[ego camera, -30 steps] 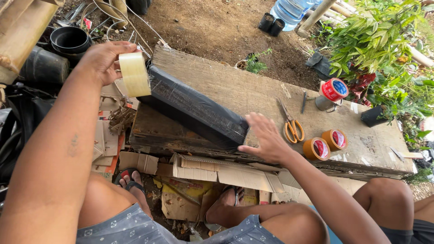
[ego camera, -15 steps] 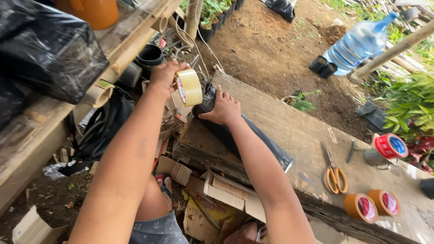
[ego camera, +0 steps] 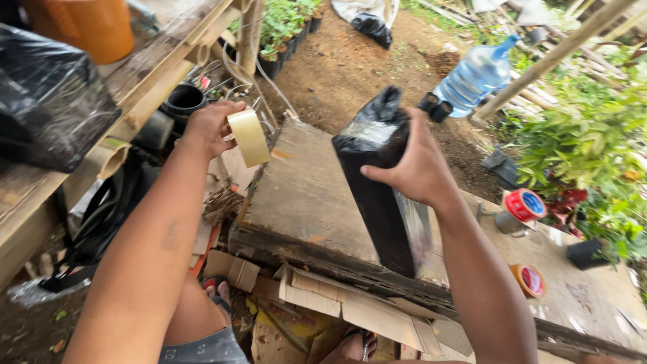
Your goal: The person seals a black plastic nursery bag containing a plant by folding the top and then repeatedly wrapping it with clear packing tape. They rotate the bag to apply tape along its length and around the top, securing the contents.
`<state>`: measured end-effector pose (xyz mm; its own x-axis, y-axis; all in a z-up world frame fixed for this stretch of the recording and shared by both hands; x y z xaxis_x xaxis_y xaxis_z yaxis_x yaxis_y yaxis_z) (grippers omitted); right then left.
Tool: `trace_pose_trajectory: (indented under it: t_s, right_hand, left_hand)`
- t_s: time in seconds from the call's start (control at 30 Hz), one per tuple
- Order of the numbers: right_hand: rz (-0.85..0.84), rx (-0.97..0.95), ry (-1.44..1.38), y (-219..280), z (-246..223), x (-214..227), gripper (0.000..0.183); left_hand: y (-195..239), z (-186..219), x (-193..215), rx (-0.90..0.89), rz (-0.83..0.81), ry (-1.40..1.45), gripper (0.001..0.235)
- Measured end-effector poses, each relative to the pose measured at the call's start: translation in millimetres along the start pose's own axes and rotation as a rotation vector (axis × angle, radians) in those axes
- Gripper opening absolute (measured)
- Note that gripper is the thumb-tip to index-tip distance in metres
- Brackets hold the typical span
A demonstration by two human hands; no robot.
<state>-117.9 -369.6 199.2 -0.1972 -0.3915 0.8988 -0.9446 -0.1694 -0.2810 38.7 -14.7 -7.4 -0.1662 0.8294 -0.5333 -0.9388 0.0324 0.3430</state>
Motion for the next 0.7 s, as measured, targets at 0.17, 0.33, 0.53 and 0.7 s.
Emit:
trace_pose_trajectory:
  t_s: [0.17, 0.33, 0.53, 0.7]
  right_hand:
    - [0.28, -0.107, -0.372, 44, 7, 38, 0.135]
    - [0.413, 0.061, -0.567, 67, 18, 14, 0.14]
    - [0.249, 0.066, -0.668, 71, 32, 10, 0.143]
    - [0.223, 0.177, -0.579, 55, 35, 33, 0.123]
  left_hand:
    - [31, 24, -60, -0.047, -0.33, 0.125, 0.034]
    - [118, 47, -145, 0.008, -0.416, -0.053, 0.053]
    - [211, 35, -214, 0.008, -0.691, -0.19, 0.076]
    - [214, 9, -234, 0.102, -0.913, -0.11, 0.085]
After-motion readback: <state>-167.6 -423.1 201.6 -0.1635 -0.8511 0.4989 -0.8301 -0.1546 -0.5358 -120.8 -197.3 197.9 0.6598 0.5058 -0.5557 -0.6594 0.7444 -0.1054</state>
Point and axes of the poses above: each hand's wrist, its own y-axis away from the middle knuckle, its own x-axis out of the back of the hand, z = x × y, the point moved 3 cm from there along -y, towards the middle knuckle, and after that the axes turned 3 degrees about y, right-handed, at the moved point
